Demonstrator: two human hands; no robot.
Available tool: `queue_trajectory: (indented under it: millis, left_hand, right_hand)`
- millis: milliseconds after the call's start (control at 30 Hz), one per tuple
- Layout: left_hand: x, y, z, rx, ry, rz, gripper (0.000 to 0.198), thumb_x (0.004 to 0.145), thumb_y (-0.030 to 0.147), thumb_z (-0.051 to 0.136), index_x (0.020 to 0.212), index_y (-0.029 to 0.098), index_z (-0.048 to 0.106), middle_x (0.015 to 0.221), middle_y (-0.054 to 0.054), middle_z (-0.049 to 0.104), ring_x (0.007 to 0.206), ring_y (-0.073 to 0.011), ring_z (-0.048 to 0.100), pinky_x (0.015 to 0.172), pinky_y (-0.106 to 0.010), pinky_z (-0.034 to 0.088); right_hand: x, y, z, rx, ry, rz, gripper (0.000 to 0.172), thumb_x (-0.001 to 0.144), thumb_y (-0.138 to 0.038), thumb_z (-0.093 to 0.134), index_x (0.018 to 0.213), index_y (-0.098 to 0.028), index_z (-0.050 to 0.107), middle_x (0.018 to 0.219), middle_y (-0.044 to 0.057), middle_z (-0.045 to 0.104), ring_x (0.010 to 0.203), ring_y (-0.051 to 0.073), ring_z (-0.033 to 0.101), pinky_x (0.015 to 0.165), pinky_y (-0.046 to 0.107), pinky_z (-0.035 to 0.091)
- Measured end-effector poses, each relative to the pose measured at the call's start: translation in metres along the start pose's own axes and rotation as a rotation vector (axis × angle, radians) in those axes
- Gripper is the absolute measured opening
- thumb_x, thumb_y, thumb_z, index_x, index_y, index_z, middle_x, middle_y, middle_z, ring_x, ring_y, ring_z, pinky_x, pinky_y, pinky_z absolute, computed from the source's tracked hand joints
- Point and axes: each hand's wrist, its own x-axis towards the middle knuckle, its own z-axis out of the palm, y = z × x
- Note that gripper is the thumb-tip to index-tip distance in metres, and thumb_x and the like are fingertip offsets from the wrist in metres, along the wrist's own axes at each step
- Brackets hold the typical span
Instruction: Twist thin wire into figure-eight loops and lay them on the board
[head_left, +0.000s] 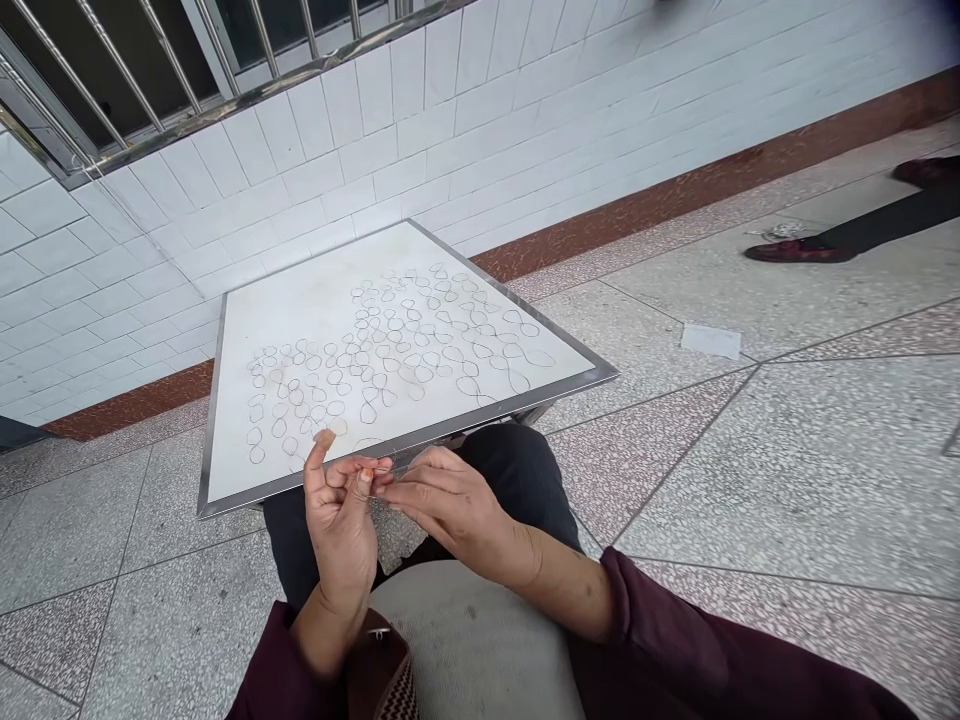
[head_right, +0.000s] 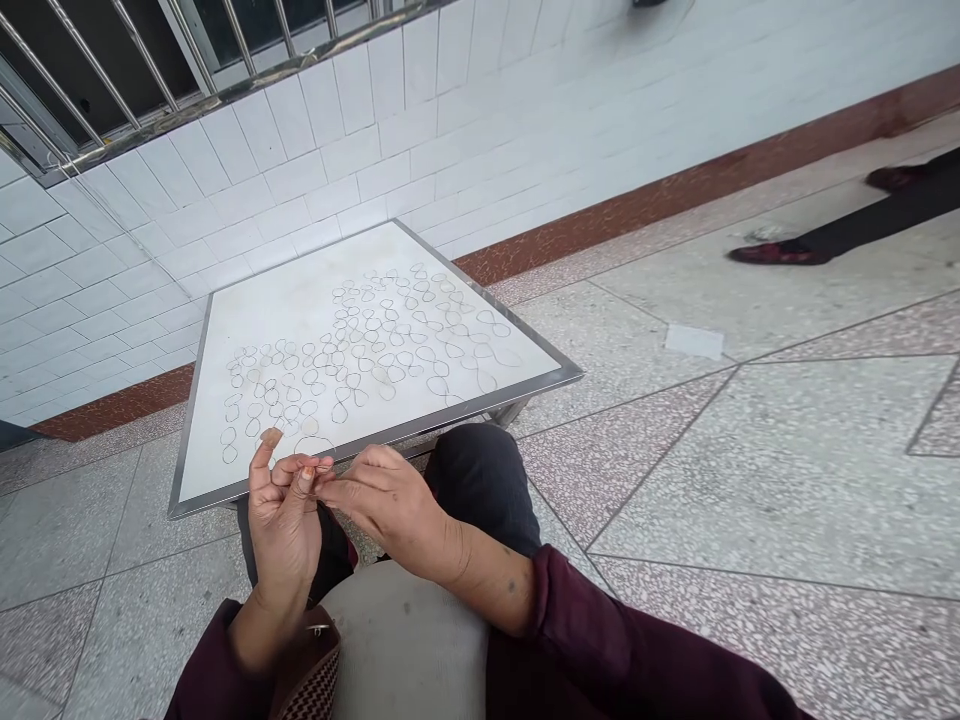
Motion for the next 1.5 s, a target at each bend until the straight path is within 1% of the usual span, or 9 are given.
queue_trajectory:
  millis: [67, 167, 267, 367, 667, 867, 967, 1133, 1500]
  left_hand:
    - [0.000, 0.001, 0.000, 0.011, 0.021, 0.023, 0.049, 0.085, 0.022, 0.073, 0.130, 0.028, 0.053, 0.084, 0.002, 0.070, 0.089, -0.0160, 0.073, 0.081, -0.029, 0.059]
    - [0.000, 0.002, 0.000, 0.046, 0.054, 0.068, 0.044, 0.086, 0.023, 0.073, 0.126, 0.028, 0.056, 0.086, 0.001, 0.070, 0.091, -0.0174, 0.073, 0.076, -0.027, 0.060]
    - [0.001, 0.002, -0.001, 0.070, 0.066, 0.101, 0.042, 0.086, 0.024, 0.072, 0.125, 0.028, 0.057, 0.088, 0.000, 0.069, 0.093, -0.0180, 0.072, 0.074, -0.027, 0.060]
    - [0.001, 0.002, -0.001, 0.103, 0.085, 0.122, 0.041, 0.086, 0.026, 0.071, 0.125, 0.027, 0.057, 0.090, 0.000, 0.068, 0.094, -0.0182, 0.072, 0.073, -0.026, 0.060]
    - [0.001, 0.001, -0.002, 0.119, 0.147, 0.135, 0.035, 0.086, 0.025, 0.072, 0.118, 0.026, 0.060, 0.090, 0.000, 0.071, 0.093, -0.0172, 0.072, 0.084, -0.033, 0.058]
    - [0.000, 0.000, -0.004, 0.181, 0.196, 0.130, 0.037, 0.084, 0.026, 0.074, 0.119, 0.024, 0.061, 0.090, -0.001, 0.071, 0.086, -0.0146, 0.070, 0.078, -0.029, 0.058]
    - [0.000, -0.001, -0.005, 0.187, 0.170, 0.147, 0.038, 0.084, 0.027, 0.074, 0.120, 0.025, 0.061, 0.091, -0.001, 0.072, 0.087, -0.0156, 0.071, 0.079, -0.030, 0.058]
    - [-0.001, -0.002, -0.006, 0.231, 0.184, 0.149, 0.038, 0.085, 0.027, 0.073, 0.120, 0.025, 0.061, 0.092, -0.001, 0.072, 0.086, -0.0146, 0.071, 0.083, -0.031, 0.057]
    - [-0.003, -0.002, -0.005, 0.101, 0.116, 0.117, 0.034, 0.083, 0.022, 0.074, 0.115, 0.026, 0.063, 0.089, 0.001, 0.073, 0.081, -0.0123, 0.071, 0.083, -0.030, 0.058]
  right_hand:
    - [-0.001, 0.001, 0.003, 0.054, 0.136, 0.151, 0.025, 0.087, -0.034, 0.073, 0.111, -0.030, 0.067, 0.096, 0.005, 0.072, 0.089, 0.024, 0.062, 0.084, 0.043, 0.048]
    - [-0.004, 0.000, 0.012, 0.321, 0.324, 0.509, 0.055, 0.066, -0.046, 0.089, 0.109, -0.026, 0.061, 0.105, 0.007, 0.064, 0.092, 0.024, 0.059, 0.081, 0.041, 0.050]
    - [-0.004, -0.005, 0.019, 0.863, 0.207, 0.834, 0.043, 0.070, -0.047, 0.086, 0.095, -0.023, 0.060, 0.084, 0.000, 0.060, 0.069, 0.013, 0.053, 0.062, 0.027, 0.048]
    - [-0.002, -0.014, 0.022, 1.269, 0.147, 0.986, 0.029, 0.077, -0.041, 0.082, 0.082, -0.019, 0.065, 0.075, -0.002, 0.059, 0.063, 0.008, 0.052, 0.061, 0.022, 0.047]
    - [0.006, -0.034, 0.019, 1.525, 0.290, 0.998, 0.023, 0.080, -0.032, 0.081, 0.100, -0.021, 0.074, 0.094, 0.001, 0.069, 0.085, 0.009, 0.064, 0.083, 0.020, 0.053]
    - [0.011, -0.034, 0.022, 1.659, 0.386, 1.097, 0.021, 0.076, -0.024, 0.084, 0.090, -0.021, 0.069, 0.087, -0.002, 0.065, 0.073, 0.006, 0.061, 0.072, 0.018, 0.054]
    - [0.013, -0.034, 0.023, 1.585, 0.356, 1.063, 0.021, 0.078, -0.029, 0.083, 0.088, -0.022, 0.066, 0.083, -0.004, 0.062, 0.066, 0.005, 0.057, 0.067, 0.017, 0.052]
    - [0.016, -0.037, 0.023, 1.539, 0.314, 1.029, 0.020, 0.083, -0.036, 0.079, 0.091, -0.024, 0.065, 0.090, -0.003, 0.062, 0.073, 0.007, 0.059, 0.074, 0.021, 0.053]
    - [0.015, -0.018, 0.023, 1.480, 0.158, 0.925, 0.028, 0.078, -0.034, 0.083, 0.089, -0.021, 0.062, 0.070, -0.005, 0.062, 0.059, 0.007, 0.055, 0.061, 0.020, 0.047]
